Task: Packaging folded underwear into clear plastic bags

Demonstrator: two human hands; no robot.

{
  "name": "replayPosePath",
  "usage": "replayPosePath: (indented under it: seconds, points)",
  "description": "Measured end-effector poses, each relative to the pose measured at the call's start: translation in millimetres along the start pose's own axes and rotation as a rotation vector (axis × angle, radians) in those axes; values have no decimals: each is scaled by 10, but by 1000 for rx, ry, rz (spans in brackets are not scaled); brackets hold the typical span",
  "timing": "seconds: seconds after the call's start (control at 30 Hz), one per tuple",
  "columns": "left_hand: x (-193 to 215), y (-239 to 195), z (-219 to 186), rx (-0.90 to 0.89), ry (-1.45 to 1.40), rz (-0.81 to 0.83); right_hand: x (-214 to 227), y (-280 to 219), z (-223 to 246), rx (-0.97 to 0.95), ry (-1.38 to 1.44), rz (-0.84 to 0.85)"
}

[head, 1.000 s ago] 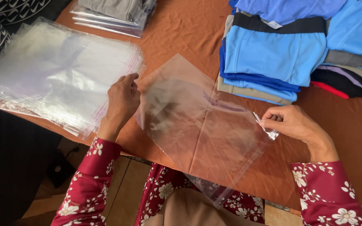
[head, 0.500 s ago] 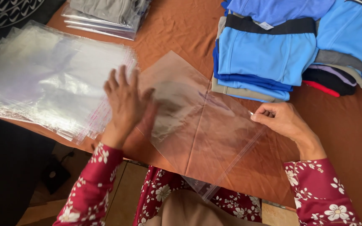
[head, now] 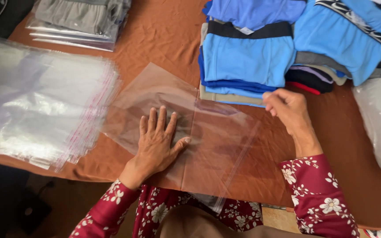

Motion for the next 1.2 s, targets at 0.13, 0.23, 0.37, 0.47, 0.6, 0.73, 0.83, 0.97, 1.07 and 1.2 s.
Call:
replayPosePath:
  seconds: [0.13,0.23,0.37,0.47,0.6,0.73,0.83,0.97,1.07,1.2]
  points:
    - [316,200,-211,-80,-61,-109,494,376,-404,-80,176,-243]
    - [555,533,-386,-192,-183,-303,741,575,-539,-129,316,-429]
    - [517,1261,-267,-84,-669,-399,626,699,-721,-163,376,-553]
    - [430,1554,-181,50,-880,-431,432,661,-786,-145,354,-555]
    - [177,1675,-56,127,-1015,-419,335,524,-616,-118,247,-549]
    - [516,1359,-148,70,-1095,-416,297,384,-369,-38,219,-597]
    - [319,1459,-92,82,-1161,-364,306,301,-139,77,73,-612]
    - [131,1543,-56,110,-1510,-361,291,321,-123,142,8,-601]
    - [141,1514,-91,100,-1705,-376,273,377,-154,121,47,-571]
    - [88,1642,-99,1,-1829,-363,343,310,38,159,63,-593]
Point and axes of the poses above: each hand's wrist, its own y-axis towards the middle knuckle, its own x-axis out of the back of the hand, z = x × y, the point moved 10 cm from there along y, towards the middle knuckle, and after that the axes turned 6 degrees about z, right-handed, at the moved point
